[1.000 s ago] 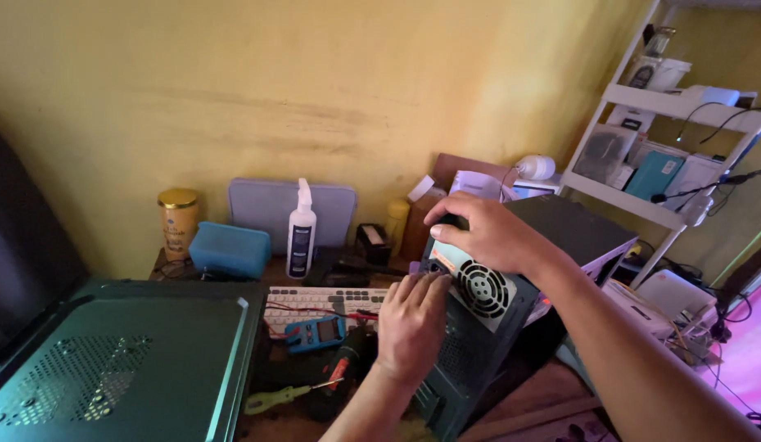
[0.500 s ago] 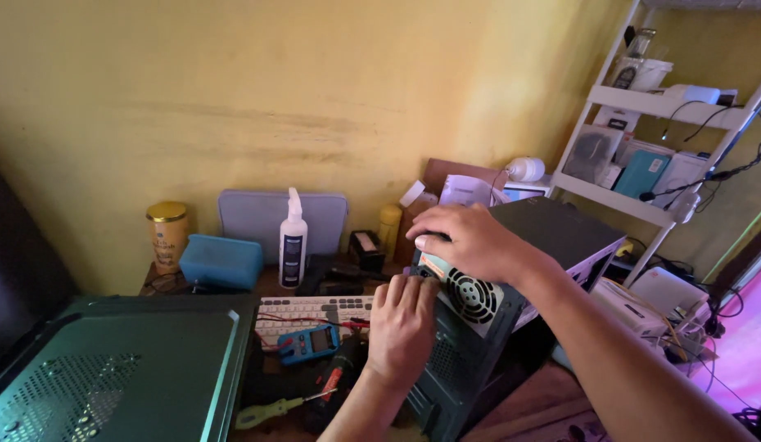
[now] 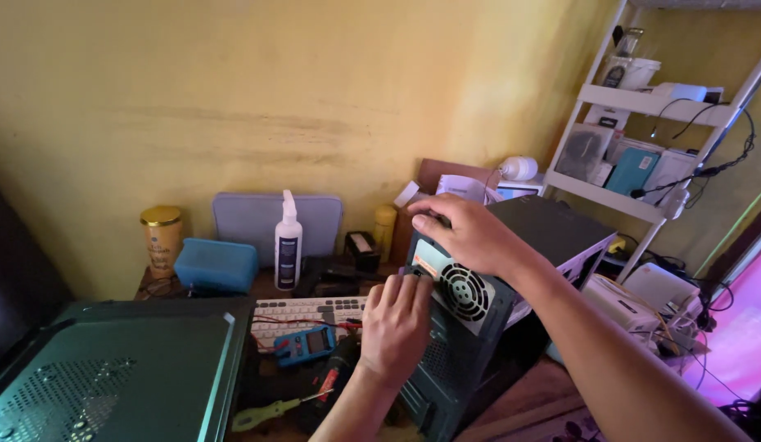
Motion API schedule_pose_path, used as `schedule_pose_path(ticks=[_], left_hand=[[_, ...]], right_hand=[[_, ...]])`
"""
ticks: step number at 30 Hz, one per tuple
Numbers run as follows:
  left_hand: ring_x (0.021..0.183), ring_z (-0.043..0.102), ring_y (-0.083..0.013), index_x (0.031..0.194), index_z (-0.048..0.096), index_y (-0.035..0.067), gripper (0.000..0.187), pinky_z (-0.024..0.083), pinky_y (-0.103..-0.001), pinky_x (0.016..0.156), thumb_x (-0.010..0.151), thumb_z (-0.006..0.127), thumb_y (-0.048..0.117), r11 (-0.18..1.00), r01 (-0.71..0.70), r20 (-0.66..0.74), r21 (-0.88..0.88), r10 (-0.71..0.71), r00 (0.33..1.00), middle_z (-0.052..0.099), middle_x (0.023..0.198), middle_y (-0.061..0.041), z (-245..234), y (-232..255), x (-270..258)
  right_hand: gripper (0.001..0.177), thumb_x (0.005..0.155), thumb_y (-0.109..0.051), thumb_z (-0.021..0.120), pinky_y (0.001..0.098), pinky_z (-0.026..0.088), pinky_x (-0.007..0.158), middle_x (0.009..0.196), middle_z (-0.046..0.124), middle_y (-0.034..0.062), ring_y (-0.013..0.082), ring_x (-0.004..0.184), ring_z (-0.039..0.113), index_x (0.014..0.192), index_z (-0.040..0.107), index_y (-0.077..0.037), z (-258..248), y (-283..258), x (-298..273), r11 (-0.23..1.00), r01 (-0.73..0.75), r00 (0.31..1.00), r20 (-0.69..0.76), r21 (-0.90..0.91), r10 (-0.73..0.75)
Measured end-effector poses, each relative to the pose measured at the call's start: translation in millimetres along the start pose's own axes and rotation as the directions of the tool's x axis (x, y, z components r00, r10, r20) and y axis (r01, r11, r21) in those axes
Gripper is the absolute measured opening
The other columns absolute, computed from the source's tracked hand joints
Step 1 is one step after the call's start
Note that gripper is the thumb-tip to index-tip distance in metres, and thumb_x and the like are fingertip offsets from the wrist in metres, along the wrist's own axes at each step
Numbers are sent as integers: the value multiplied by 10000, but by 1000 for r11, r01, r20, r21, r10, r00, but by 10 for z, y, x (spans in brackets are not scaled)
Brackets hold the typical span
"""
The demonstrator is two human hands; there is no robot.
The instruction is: Disassembling a computer tower by removing screws from the power supply unit on the back panel.
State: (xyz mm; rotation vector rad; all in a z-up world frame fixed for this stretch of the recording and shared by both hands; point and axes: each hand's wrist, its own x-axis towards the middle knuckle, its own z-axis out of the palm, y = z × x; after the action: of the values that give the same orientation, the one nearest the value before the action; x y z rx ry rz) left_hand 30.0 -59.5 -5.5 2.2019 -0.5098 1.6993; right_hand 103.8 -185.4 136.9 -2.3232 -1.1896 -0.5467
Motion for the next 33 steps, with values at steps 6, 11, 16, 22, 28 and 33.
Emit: schedule_pose_path(ticks=[6,11,16,22,28,33], left_hand=[[871,582,-264,1006,621,106,101,463,-399,735,909,612,136,989,125,75,85,-131,988,589,888,-66,172,48,-52],[888,582,-306,1030,623,70,130,451,-425,742,918,611,136,963,267,-61,-34,-268,961,609,937,-103,165,202,-1],[883,606,-325,909,650,89,99,450,-470,745,927,654,186,758,593,-21,-271,-621,784,660,886,-83,238,313,19],[758,711,-319,860,716,72,234,547,-441,722,863,723,305,223,837,265,-499,-881,393,736,798,-105,264,290,72],[586,588,-196,809,754,11,253,464,-362,556,877,741,254,-275,825,632,-493,-766,122,683,708,-84,565,93,22],[516,568,-184,761,716,7,176,542,-337,499,811,752,172,-569,657,776,-494,-630,38,621,668,-47,581,26,29]], right_hand=[[334,953,-296,646,375,516,913,1096,730,136,261,1040,696,1196,702,-74,-26,-68,-14,1000,12,1000,18,-26,-12],[332,954,-300,655,383,505,926,1110,725,139,270,1068,684,1183,703,-64,-14,-27,-17,998,51,999,12,-33,-51],[342,951,-318,653,382,511,945,1114,729,132,262,1081,686,1191,711,-82,1,9,-22,999,28,999,37,-32,-27],[351,943,-325,672,392,499,951,1142,716,144,280,1101,673,1189,719,-79,19,54,-11,997,61,998,27,-58,-59],[358,920,-332,689,378,508,956,1145,742,129,259,1105,688,1161,729,-70,18,42,6,994,63,998,37,-85,-60],[346,930,-325,675,374,514,941,1127,739,123,255,1088,689,1161,733,-73,6,0,-3,996,19,999,41,-87,-15]])
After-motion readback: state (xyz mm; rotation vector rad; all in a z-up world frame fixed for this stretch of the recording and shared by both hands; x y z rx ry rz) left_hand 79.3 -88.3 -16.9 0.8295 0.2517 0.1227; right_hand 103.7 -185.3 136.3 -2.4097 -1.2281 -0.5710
